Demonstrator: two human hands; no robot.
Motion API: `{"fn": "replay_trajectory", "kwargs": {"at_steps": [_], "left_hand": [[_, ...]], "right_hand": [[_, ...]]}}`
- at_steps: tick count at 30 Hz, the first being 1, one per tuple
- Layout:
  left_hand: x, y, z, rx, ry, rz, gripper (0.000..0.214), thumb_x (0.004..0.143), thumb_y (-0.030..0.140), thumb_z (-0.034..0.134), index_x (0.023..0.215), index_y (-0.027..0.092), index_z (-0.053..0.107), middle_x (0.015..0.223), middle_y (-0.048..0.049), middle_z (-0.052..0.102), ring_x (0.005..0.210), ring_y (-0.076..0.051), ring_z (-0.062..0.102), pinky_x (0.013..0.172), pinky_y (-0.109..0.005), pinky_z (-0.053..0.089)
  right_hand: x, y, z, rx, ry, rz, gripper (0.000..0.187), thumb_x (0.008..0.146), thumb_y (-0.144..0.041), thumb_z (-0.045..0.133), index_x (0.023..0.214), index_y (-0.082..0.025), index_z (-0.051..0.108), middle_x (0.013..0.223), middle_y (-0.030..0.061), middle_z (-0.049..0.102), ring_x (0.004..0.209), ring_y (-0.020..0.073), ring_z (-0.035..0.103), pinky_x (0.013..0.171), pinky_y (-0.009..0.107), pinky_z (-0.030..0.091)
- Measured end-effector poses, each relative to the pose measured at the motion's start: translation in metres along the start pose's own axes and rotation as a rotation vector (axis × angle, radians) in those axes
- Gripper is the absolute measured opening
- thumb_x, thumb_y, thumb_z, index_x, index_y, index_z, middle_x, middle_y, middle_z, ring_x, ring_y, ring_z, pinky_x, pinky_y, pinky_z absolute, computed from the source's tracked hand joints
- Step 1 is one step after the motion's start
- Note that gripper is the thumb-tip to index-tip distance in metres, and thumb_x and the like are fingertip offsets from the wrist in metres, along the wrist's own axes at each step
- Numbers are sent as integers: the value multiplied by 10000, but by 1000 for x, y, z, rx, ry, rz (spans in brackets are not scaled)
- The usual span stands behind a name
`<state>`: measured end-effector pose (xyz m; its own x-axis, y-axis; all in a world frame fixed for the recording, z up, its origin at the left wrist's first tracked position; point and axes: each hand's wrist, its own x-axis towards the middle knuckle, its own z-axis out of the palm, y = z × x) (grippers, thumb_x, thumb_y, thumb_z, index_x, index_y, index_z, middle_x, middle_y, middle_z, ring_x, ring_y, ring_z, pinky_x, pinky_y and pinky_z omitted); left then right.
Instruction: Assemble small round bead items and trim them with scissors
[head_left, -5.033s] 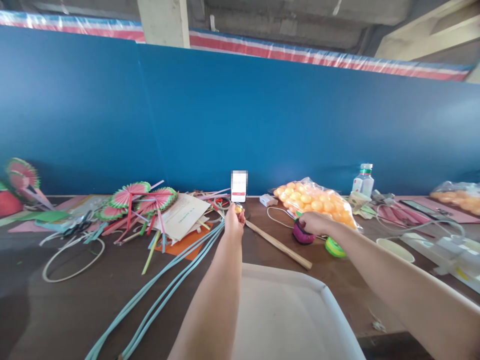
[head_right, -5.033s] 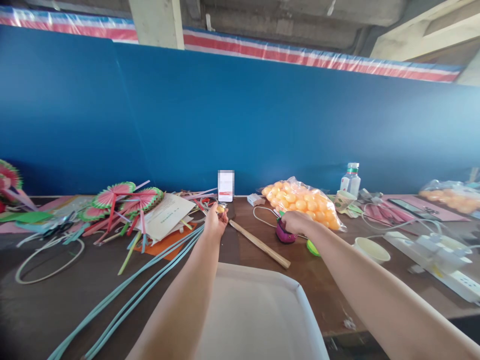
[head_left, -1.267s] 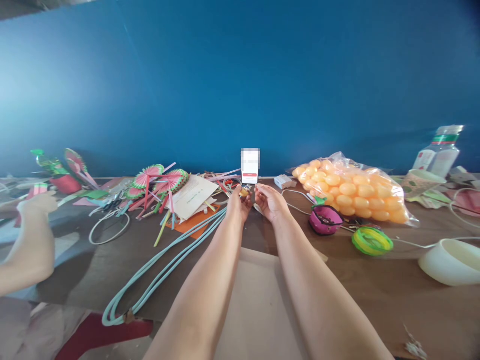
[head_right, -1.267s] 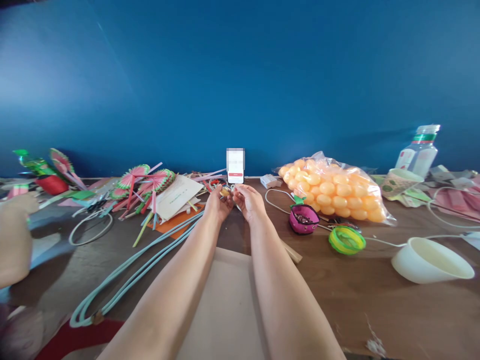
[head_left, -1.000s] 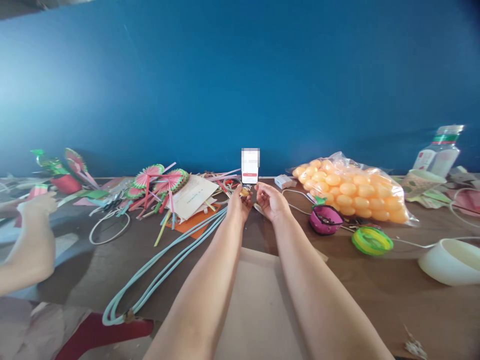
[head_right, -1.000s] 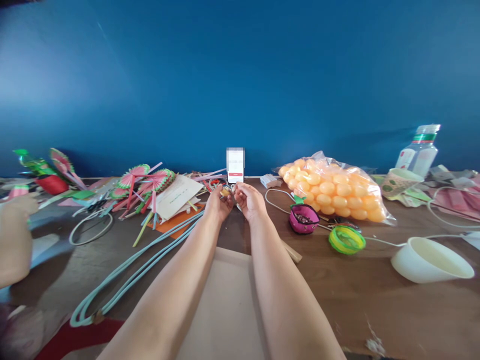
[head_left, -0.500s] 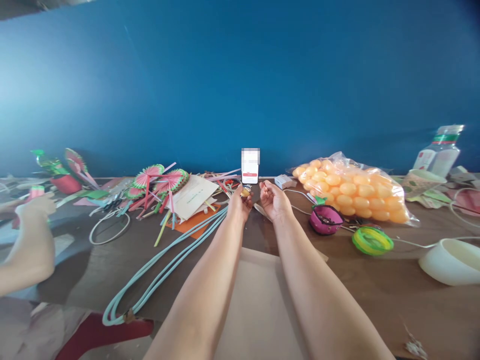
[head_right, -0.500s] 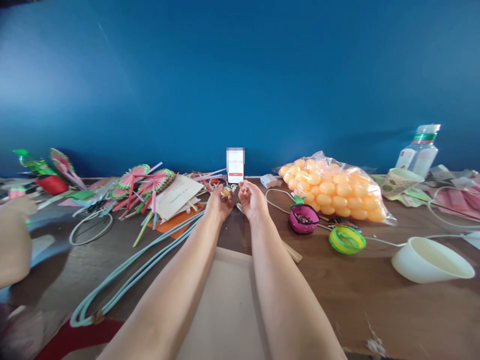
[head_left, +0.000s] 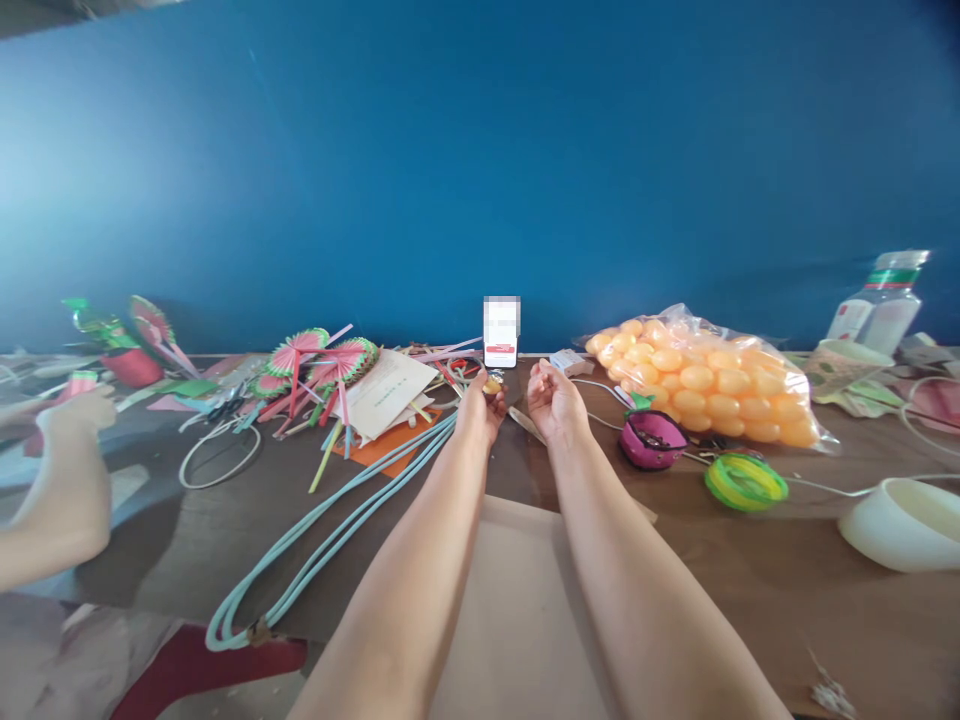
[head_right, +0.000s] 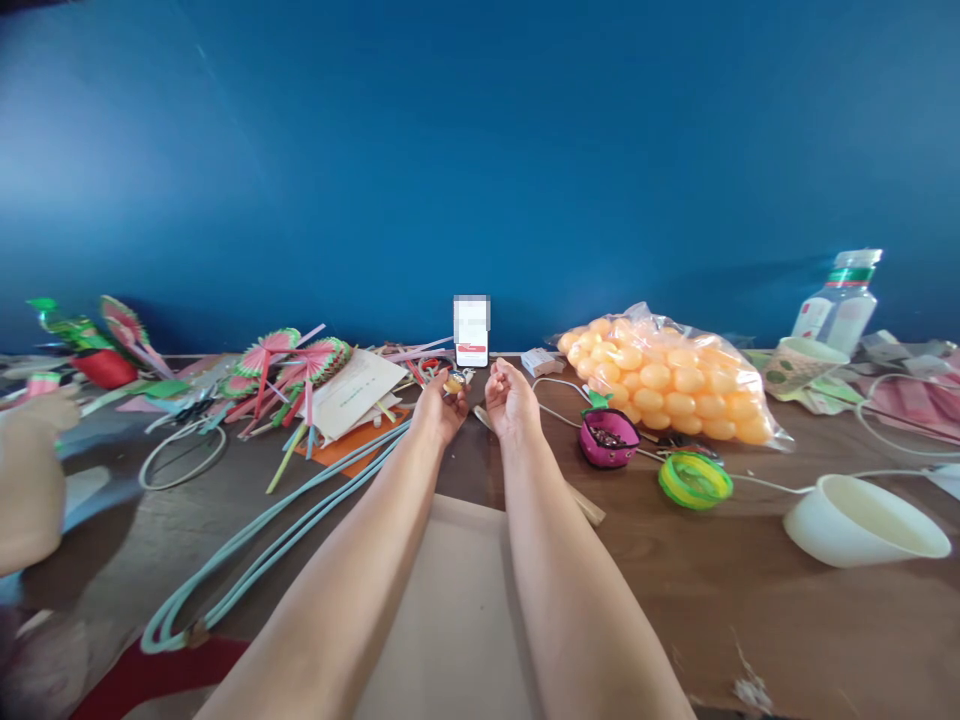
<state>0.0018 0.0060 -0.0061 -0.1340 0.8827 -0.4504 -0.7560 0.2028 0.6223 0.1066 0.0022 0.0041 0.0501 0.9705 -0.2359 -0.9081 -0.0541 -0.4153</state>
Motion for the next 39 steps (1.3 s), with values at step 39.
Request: {"fn": "replay_trajectory", "kwargs": {"at_steps": [39], "left_hand": [[0, 0, 0, 22, -13, 9, 220, 924, 340, 583, 840, 140, 618, 685, -54, 610, 464, -70, 491, 413, -139, 383]], "right_hand": [[1, 3, -1, -45, -38, -24, 152, 885, -104, 646, 756, -145, 578, 711, -9, 647, 430, -17, 473, 420, 29, 454]]}}
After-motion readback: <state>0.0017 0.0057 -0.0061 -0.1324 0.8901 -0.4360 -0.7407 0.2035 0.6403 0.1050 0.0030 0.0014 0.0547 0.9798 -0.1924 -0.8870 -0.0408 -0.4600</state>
